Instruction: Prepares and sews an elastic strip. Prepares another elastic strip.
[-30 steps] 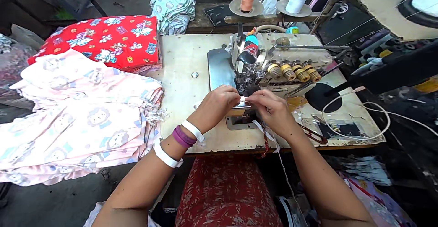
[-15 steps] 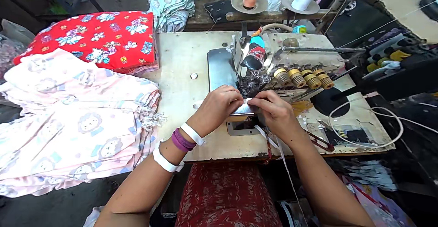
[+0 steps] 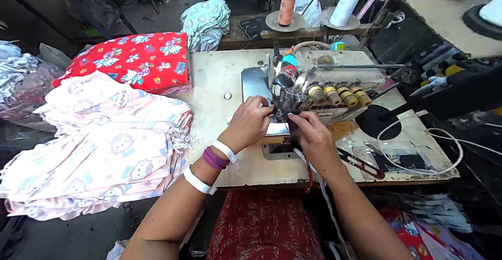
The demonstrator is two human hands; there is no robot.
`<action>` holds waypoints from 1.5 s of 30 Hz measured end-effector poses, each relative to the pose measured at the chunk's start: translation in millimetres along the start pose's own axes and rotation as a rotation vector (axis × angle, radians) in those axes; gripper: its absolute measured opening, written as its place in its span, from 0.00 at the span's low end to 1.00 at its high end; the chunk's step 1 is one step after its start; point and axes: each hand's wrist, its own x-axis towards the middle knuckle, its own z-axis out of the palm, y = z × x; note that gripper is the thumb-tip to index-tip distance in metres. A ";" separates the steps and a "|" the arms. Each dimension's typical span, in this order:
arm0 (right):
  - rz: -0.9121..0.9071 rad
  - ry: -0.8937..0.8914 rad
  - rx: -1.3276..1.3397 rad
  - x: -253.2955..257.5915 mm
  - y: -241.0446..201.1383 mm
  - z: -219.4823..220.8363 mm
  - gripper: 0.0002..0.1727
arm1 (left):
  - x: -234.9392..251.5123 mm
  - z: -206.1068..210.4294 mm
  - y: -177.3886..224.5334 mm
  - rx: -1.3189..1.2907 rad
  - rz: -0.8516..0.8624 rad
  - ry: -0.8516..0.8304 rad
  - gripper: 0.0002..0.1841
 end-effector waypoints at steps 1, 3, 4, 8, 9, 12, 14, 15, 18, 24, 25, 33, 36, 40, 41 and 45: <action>0.028 0.015 -0.006 -3.1 -2.5 -5.0 0.18 | 4.9 -0.4 -1.6 0.027 -0.020 -0.006 0.16; 0.116 -0.009 0.060 -13.5 -5.0 -13.9 0.15 | 11.7 -0.9 -3.9 0.071 -0.051 0.002 0.16; 0.172 -0.060 0.137 -20.6 -5.0 -18.2 0.15 | 12.1 -2.3 -4.6 0.091 -0.069 0.008 0.15; 0.338 -0.253 0.415 -47.0 -0.7 -34.3 0.15 | -14.2 -20.9 0.9 0.179 -0.180 -0.006 0.15; 0.349 -0.268 0.438 -53.3 1.3 -35.4 0.15 | -27.6 -27.3 10.7 0.179 -0.208 -0.052 0.14; 0.390 -0.308 0.476 -70.1 2.5 -34.2 0.16 | -63.4 -24.2 62.5 0.093 -0.155 -0.161 0.10; 0.477 -0.312 0.514 -70.6 1.2 -28.6 0.17 | -58.1 4.7 95.1 -0.036 -0.106 -0.236 0.09; 0.558 -0.279 0.556 -68.5 1.0 -25.0 0.17 | -45.7 22.4 105.6 -0.105 -0.107 -0.271 0.11; 0.843 -0.074 0.942 -64.7 8.7 -26.7 0.28 | -10.9 58.2 116.0 -0.317 -0.029 -0.131 0.14; 0.514 0.124 1.087 -69.8 -32.2 -64.6 0.10 | -42.0 23.4 131.3 -0.771 0.057 0.247 0.13; 0.478 0.144 1.002 -69.6 -38.3 -65.2 0.10 | -56.4 17.7 123.9 -0.739 0.004 0.319 0.13; -0.210 -0.179 0.550 -99.0 -118.7 -35.0 0.12 | -164.5 -31.0 58.5 -1.501 -1.031 0.624 0.29; -0.306 -0.276 0.531 -124.3 -146.0 0.3 0.12 | -196.1 -28.6 72.1 -1.898 -0.520 0.682 0.40; -0.006 -0.665 0.624 -112.1 -148.1 -20.0 0.38 | -209.0 -57.1 80.9 -1.796 -0.040 0.557 0.62; 0.057 -0.710 0.588 -105.6 -142.5 -29.2 0.40 | -213.4 -61.6 78.8 -1.720 0.017 0.504 0.50; 0.156 -0.753 0.290 -97.0 -133.6 -46.5 0.39 | -207.4 -34.9 82.9 -1.121 -0.410 0.393 0.02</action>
